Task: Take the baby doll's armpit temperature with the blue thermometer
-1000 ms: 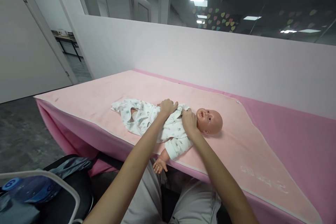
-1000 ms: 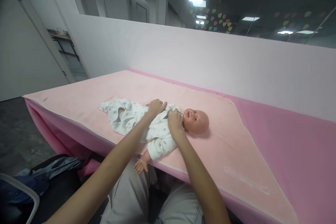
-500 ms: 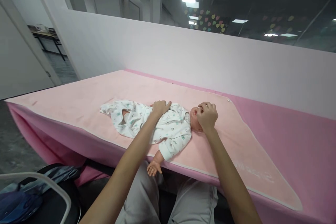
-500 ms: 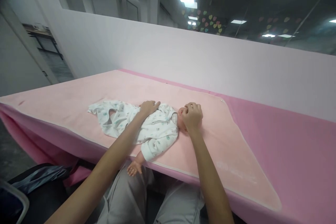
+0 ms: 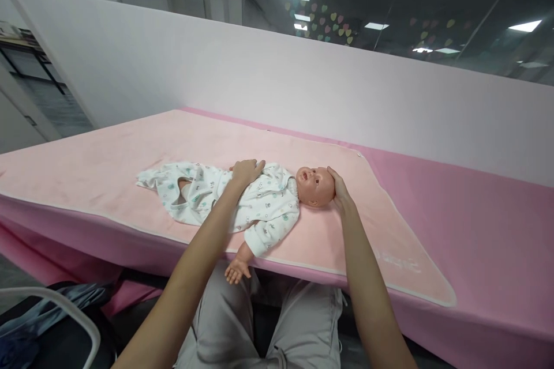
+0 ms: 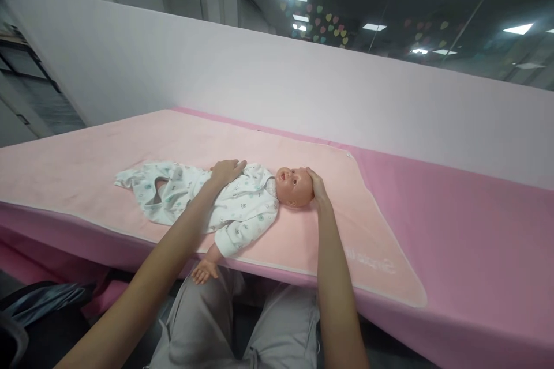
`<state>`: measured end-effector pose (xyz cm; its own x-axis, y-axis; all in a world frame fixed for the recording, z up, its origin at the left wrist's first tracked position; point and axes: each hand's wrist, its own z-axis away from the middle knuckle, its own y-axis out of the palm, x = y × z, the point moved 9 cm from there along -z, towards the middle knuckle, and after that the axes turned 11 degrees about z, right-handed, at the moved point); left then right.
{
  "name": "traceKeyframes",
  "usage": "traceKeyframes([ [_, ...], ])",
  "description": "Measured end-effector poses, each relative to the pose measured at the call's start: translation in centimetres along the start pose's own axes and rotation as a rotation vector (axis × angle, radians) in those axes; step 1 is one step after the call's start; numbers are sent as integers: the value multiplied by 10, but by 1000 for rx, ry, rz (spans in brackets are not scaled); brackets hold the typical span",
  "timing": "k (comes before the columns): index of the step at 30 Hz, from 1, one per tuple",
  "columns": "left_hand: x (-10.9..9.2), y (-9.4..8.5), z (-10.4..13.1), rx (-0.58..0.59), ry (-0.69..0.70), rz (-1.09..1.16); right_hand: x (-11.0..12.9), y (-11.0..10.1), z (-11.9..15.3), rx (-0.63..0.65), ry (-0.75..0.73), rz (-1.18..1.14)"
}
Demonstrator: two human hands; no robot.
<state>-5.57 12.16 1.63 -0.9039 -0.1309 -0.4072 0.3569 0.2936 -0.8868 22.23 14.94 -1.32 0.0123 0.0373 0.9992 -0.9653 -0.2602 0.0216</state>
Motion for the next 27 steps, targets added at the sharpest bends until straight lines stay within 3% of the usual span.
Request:
traceKeyframes([
  [2,0,-1,1,0,-6,0,-8,13,8,105,88,-127],
  [7,-1,-4,4,2,-10,1,-12,18,15,133,167,-205],
  [14,-1,-3,3,-2,-2,-8,2,-7,2,-111,85,-42],
  [27,-1,-1,4,11,-4,-4,1,24,11,195,130,-184],
])
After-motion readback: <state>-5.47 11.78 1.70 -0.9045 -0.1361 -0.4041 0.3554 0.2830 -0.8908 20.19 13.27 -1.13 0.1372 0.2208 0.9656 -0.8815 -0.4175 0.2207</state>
